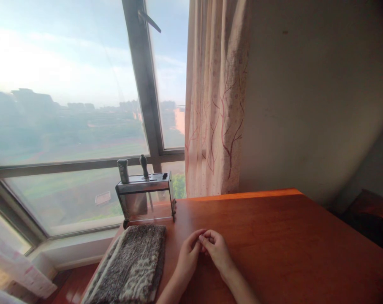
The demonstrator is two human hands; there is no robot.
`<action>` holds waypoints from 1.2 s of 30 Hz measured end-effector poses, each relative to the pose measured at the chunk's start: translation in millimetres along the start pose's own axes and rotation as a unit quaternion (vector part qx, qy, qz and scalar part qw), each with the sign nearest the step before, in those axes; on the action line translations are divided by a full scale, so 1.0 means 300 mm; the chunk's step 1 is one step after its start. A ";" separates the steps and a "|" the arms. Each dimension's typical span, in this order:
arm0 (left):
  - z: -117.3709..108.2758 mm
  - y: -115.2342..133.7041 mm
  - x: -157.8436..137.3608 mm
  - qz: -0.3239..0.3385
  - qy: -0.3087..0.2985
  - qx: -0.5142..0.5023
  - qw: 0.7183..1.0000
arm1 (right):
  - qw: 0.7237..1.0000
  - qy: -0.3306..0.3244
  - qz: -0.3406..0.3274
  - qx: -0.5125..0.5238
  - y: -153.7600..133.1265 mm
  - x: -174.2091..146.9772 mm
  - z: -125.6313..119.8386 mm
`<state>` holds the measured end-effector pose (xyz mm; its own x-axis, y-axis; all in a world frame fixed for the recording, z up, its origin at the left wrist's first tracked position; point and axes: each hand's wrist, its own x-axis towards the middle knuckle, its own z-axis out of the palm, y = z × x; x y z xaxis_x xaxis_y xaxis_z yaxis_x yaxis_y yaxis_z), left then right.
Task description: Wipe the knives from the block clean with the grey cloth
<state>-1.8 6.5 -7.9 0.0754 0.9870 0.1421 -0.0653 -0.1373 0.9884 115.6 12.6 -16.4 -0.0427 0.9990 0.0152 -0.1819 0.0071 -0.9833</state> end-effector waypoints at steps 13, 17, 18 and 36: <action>-0.002 0.014 -0.006 -0.024 -0.007 -0.023 0.999 | 1.000 0.000 0.004 0.001 0.000 0.002 -0.001; -0.002 0.013 -0.005 -0.022 -0.007 -0.022 0.999 | 1.000 0.000 0.003 -0.001 0.004 0.003 -0.001; -0.002 0.012 -0.004 -0.021 -0.007 -0.024 0.999 | 1.000 0.000 0.003 -0.001 0.004 0.003 -0.001; -0.001 -0.012 -0.002 -0.012 -0.008 -0.002 1.000 | 1.000 -0.010 -0.007 -0.026 0.012 0.003 -0.004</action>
<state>-1.9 6.3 -11.6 0.0934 0.9885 0.1191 -0.0669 -0.1131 0.9913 116.2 13.7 -20.3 -0.0606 0.9976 0.0323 -0.1319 0.0241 -0.9910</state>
